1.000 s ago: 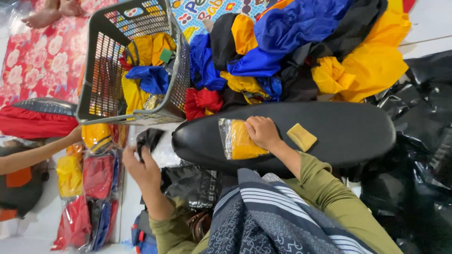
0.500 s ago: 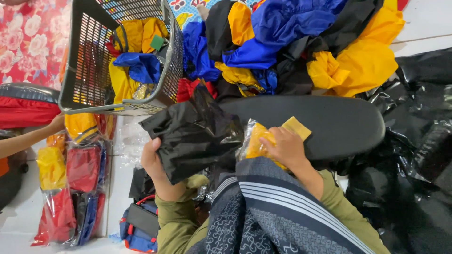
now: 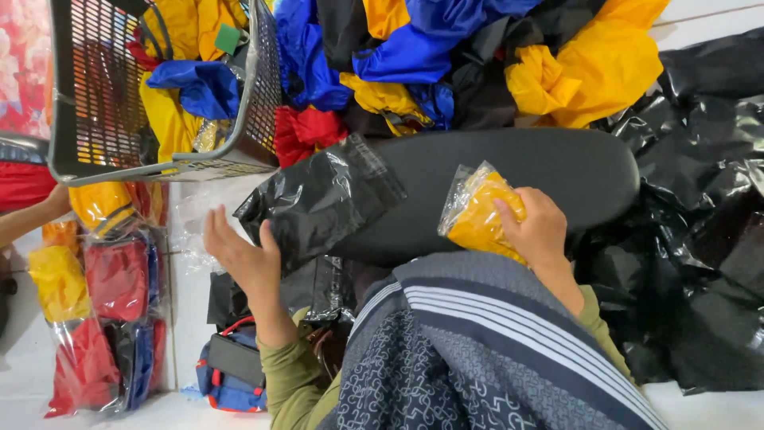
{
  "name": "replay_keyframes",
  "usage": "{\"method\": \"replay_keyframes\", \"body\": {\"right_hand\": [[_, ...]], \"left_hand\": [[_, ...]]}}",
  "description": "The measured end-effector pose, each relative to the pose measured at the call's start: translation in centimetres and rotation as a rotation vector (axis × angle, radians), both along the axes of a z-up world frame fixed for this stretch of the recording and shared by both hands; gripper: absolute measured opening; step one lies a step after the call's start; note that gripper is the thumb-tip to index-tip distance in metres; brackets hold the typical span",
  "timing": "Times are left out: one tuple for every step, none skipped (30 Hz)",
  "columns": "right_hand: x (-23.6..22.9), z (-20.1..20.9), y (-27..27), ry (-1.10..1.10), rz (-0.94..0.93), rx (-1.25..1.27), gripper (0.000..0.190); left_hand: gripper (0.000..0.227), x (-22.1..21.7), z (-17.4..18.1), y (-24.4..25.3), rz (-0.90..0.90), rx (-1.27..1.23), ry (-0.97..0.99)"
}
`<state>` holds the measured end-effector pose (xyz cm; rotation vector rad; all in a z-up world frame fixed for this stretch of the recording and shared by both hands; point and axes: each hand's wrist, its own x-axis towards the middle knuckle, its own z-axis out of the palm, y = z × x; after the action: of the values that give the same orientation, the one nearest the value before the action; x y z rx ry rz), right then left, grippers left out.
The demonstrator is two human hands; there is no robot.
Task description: The person folds yellow and red fabric pieces, inserts them into plastic sleeves, and then places the sleeves into black shipping bags. They use shears to trim excess material from a red textile item before packaging it and finally wipe the exterior of the package.
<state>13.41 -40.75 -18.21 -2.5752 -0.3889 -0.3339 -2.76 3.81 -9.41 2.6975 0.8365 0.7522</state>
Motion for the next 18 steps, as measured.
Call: {"method": "replay_keyframes", "body": {"right_hand": [[0.0, 0.2, 0.8, -0.023, 0.021, 0.005, 0.042], [0.1, 0.5, 1.6, -0.046, 0.041, 0.009, 0.042], [0.1, 0.5, 2.3, -0.044, 0.030, 0.007, 0.042], [0.2, 0.5, 3.0, -0.067, 0.082, 0.031, 0.042], [0.3, 0.5, 3.5, -0.091, 0.121, 0.052, 0.042], [0.2, 1.0, 4.0, -0.091, 0.097, 0.047, 0.042], [0.1, 1.3, 4.4, -0.088, 0.120, 0.093, 0.040], [0.0, 1.7, 4.6, -0.087, 0.143, 0.138, 0.037], [0.0, 2.0, 4.5, -0.089, 0.102, 0.130, 0.037], [0.1, 2.3, 4.4, -0.126, 0.080, 0.128, 0.038], [-0.1, 2.5, 4.2, -0.155, 0.061, 0.124, 0.039], [-0.2, 2.7, 3.5, -0.150, 0.022, 0.116, 0.039], [-0.2, 2.9, 2.8, -0.137, -0.005, 0.132, 0.036], [-0.2, 3.2, 2.2, -0.126, -0.033, 0.148, 0.034], [-0.3, 3.2, 1.3, -0.122, -0.044, 0.142, 0.034], [-0.5, 3.2, 0.5, -0.098, -0.054, 0.159, 0.034], [-0.4, 3.3, -0.1, -0.079, -0.052, 0.182, 0.034], [-0.9, 3.4, -0.6, -0.082, -0.052, 0.182, 0.034]], "left_hand": [[0.070, 1.3, 0.0, -0.9, -0.117, 0.009, -0.073], [0.061, 2.5, -0.1, -1.9, -0.234, 0.018, -0.145], [0.061, 3.9, -0.5, -3.5, -0.245, 0.015, -0.143], [0.055, 5.4, -0.9, -5.2, -0.348, 0.020, -0.123], [0.050, 7.1, -1.3, -6.9, -0.465, 0.022, -0.104], [0.050, 8.0, -2.2, -7.5, -0.489, 0.016, -0.104], [0.053, 9.0, -3.2, -8.3, -0.466, 0.035, -0.034], [0.057, 10.0, -4.2, -9.2, -0.442, 0.056, 0.035], [0.057, 10.3, -5.2, -9.0, -0.484, 0.051, 0.034], [0.055, 10.7, -6.3, -8.9, -0.432, 0.108, 0.093], [0.053, 10.7, -7.3, -8.8, -0.378, 0.167, 0.157], [0.053, 10.9, -8.0, -8.5, -0.417, 0.163, 0.161], [0.043, 10.8, -8.8, -8.3, -0.390, 0.183, 0.145], [0.035, 10.7, -9.5, -7.9, -0.363, 0.203, 0.128], [0.035, 10.6, -10.2, -7.5, -0.374, 0.198, 0.130], [0.033, 10.5, -10.8, -7.1, -0.389, 0.152, 0.113], [0.032, 10.2, -11.4, -6.4, -0.391, 0.111, 0.091], [0.032, 9.8, -10.7, -7.0, -0.391, 0.111, 0.088]]}}
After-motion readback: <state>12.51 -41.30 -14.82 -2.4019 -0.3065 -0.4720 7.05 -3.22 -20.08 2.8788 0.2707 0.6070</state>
